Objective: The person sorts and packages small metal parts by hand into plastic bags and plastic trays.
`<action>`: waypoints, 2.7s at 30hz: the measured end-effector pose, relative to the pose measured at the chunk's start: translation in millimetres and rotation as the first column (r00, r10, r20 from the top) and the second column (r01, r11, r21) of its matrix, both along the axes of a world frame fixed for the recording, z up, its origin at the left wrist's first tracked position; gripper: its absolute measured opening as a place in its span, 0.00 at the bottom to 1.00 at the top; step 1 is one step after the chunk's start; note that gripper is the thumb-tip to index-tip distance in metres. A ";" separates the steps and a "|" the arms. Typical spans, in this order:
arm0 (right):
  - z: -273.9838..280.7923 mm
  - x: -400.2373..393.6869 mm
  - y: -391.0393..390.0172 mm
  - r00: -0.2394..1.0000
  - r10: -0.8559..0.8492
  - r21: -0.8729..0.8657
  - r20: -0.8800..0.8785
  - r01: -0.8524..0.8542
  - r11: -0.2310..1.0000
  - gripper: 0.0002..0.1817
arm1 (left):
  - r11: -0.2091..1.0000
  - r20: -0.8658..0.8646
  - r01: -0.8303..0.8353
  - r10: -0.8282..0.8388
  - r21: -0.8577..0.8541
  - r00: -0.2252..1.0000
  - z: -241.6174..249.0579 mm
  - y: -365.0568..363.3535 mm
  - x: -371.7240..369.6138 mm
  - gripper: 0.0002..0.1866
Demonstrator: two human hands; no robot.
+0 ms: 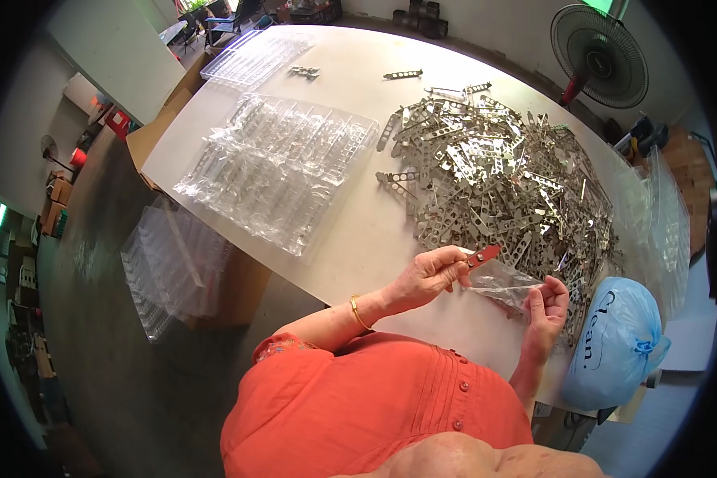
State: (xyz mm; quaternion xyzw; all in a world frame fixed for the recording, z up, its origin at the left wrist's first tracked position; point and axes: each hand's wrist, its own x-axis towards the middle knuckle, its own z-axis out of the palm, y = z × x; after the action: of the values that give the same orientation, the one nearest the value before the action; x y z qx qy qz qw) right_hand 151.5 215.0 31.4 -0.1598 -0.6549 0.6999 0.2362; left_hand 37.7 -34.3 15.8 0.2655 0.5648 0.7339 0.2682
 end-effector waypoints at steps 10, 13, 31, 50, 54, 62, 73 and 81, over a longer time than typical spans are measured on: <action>-7.3 -0.2 -1.4 0.980 -0.029 -0.310 -0.198 -0.034 0.950 0.22 | 0.995 0.017 -0.088 0.088 0.044 0.996 3.6 0.8 8.3 0.13; -1.2 4.1 -6.0 0.994 0.038 -0.461 -0.103 -0.082 0.884 0.22 | 0.993 -0.004 -0.115 0.115 0.014 0.993 7.5 0.5 7.9 0.12; 0.3 -11.5 -38.9 0.992 0.125 -0.615 -0.036 -0.120 0.779 0.05 | 0.997 -0.055 -0.073 0.073 0.012 0.996 13.5 8.1 14.2 0.12; -2.4 -9.4 1.1 0.976 0.114 -0.626 -0.186 -0.207 0.752 0.05 | 0.985 0.066 -0.024 0.036 -0.172 0.997 21.2 -23.6 10.0 0.11; -1.2 -11.2 -2.7 0.972 0.142 -0.614 -0.189 -0.230 0.755 0.05 | 0.975 0.061 -0.006 0.020 -0.221 0.998 19.9 -23.2 13.9 0.11; -1.4 -10.8 -7.5 0.972 0.203 -0.564 -0.116 -0.233 0.792 0.06 | 0.960 -0.020 0.011 -0.017 -0.281 1.000 18.7 -22.9 14.7 0.10; -2.6 -7.9 -30.2 0.919 0.393 -0.422 -0.017 -0.363 0.831 0.08 | 0.939 -0.227 0.014 -0.097 -0.343 0.969 4.2 -14.2 21.0 0.09; -14.1 -6.5 -44.5 0.850 0.524 -0.320 0.049 -0.484 0.814 0.12 | 0.905 -0.322 -0.011 -0.140 -0.426 0.936 7.8 -4.5 25.5 0.10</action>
State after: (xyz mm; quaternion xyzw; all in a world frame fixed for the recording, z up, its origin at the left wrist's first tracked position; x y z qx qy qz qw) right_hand 145.0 170.5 17.3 -0.0609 -0.5759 0.8147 -0.0296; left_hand 63.2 -38.8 23.6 0.3447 0.7386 0.5272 0.2404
